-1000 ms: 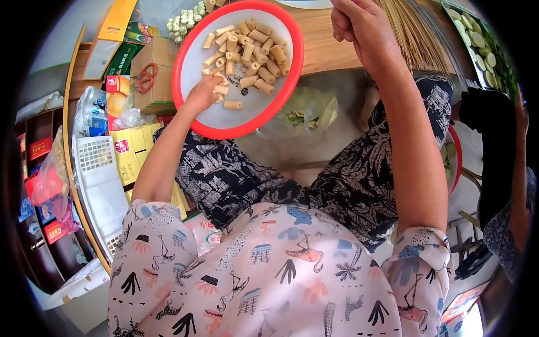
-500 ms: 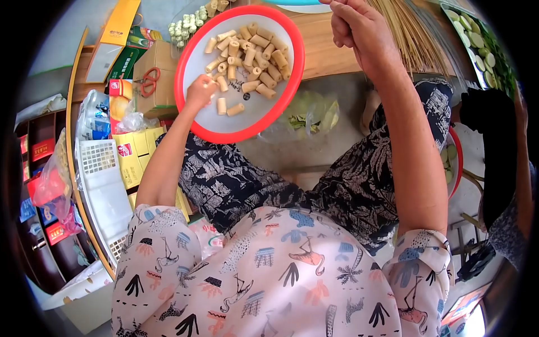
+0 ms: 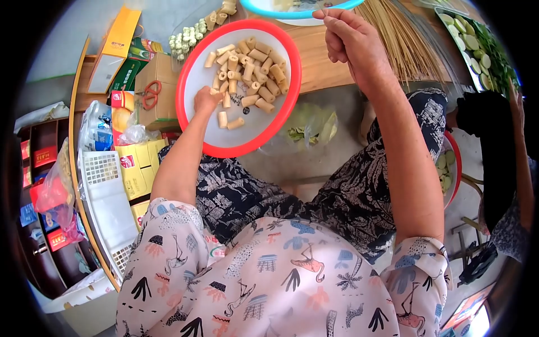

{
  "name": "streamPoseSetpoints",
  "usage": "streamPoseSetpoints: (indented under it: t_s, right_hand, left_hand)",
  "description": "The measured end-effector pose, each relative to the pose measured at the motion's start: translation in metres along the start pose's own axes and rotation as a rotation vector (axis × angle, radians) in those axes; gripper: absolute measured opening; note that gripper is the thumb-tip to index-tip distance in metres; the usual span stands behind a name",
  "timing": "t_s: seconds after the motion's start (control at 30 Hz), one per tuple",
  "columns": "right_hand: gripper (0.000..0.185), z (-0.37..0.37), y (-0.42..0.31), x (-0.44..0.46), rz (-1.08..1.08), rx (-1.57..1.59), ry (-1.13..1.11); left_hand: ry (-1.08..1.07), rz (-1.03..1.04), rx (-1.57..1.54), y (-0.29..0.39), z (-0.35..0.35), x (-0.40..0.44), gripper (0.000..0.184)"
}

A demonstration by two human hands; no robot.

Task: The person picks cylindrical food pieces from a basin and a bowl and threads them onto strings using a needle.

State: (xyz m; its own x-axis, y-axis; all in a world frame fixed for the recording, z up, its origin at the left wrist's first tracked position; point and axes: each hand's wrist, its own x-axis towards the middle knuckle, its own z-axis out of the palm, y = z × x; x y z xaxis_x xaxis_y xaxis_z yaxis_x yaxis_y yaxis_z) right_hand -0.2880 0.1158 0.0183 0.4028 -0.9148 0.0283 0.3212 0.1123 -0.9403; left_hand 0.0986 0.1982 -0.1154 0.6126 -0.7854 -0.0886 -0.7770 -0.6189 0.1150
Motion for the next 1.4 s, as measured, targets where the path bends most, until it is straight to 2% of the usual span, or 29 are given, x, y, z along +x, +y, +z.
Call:
streamPoseSetpoints:
  t_s: [0.07, 0.1, 0.17, 0.2, 0.27, 0.3, 0.37, 0.47, 0.5, 0.57, 0.63, 0.7, 0.8, 0.87, 1.07, 1.4]
  right_hand:
    - [0.025, 0.0, 0.0, 0.0, -0.004, -0.002, 0.004]
    - [0.025, 0.001, 0.001, 0.001, -0.007, -0.004, 0.004]
    - [0.025, 0.004, -0.001, -0.001, -0.007, -0.005, 0.01]
    - [0.025, 0.004, -0.002, -0.002, -0.006, -0.004, 0.019]
    - [0.023, 0.003, -0.004, -0.002, -0.004, 0.01, 0.015]
    - [0.023, 0.004, -0.005, -0.003, 0.003, 0.011, 0.028]
    - [0.022, 0.006, -0.007, -0.002, 0.021, 0.012, 0.061]
    - [0.022, 0.01, -0.012, -0.004, 0.051, 0.012, 0.072]
    - [0.021, 0.009, -0.012, -0.004, 0.05, 0.023, 0.076]
    - [0.021, 0.005, -0.011, -0.003, 0.032, 0.043, 0.091]
    - [0.021, 0.002, -0.014, -0.003, 0.029, 0.068, 0.11]
    - [0.022, 0.0, -0.018, -0.005, 0.035, 0.066, 0.127]
    - [0.022, -0.004, -0.02, -0.006, 0.044, 0.082, 0.146]
    - [0.022, -0.005, -0.023, -0.007, 0.054, 0.108, 0.158]
    - [0.021, -0.011, -0.033, -0.01, 0.059, 0.145, 0.176]
    - [0.021, -0.018, -0.037, -0.011, 0.035, 0.189, 0.183]
  left_hand:
    - [-0.135, -0.088, -0.123, -0.003, -0.003, 0.001, 0.04]
    - [-0.134, -0.086, -0.125, -0.01, 0.0, 0.003, 0.04]
    - [-0.269, -0.347, -1.042, -0.027, 0.005, 0.014, 0.031]
    - [-0.268, -0.332, -1.046, -0.034, -0.001, 0.02, 0.031]
    - [-0.423, -0.4, -1.738, -0.034, -0.022, 0.022, 0.028]
    - [-0.433, -0.374, -1.742, -0.023, -0.031, 0.023, 0.028]
    - [-0.309, -0.324, -1.936, 0.009, -0.063, 0.019, 0.029]
    - [-0.318, -0.174, -2.132, 0.052, -0.082, 0.055, 0.032]
    - [-0.38, -0.081, -2.099, 0.068, -0.088, 0.069, 0.032]
    - [-0.474, -0.001, -2.042, 0.116, -0.109, 0.079, 0.021]
    - [-0.527, 0.018, -1.968, 0.161, -0.128, 0.082, 0.025]
    - [-0.434, 0.006, -1.757, 0.202, -0.142, 0.081, 0.041]
    - [-0.436, 0.022, -1.652, 0.245, -0.143, 0.098, 0.052]
    - [-0.391, 0.027, -1.58, 0.271, -0.139, 0.103, 0.052]
    - [-0.271, 0.08, -1.418, 0.32, -0.119, 0.117, 0.049]
    - [-0.293, 0.117, -1.333, 0.349, -0.096, 0.117, 0.046]
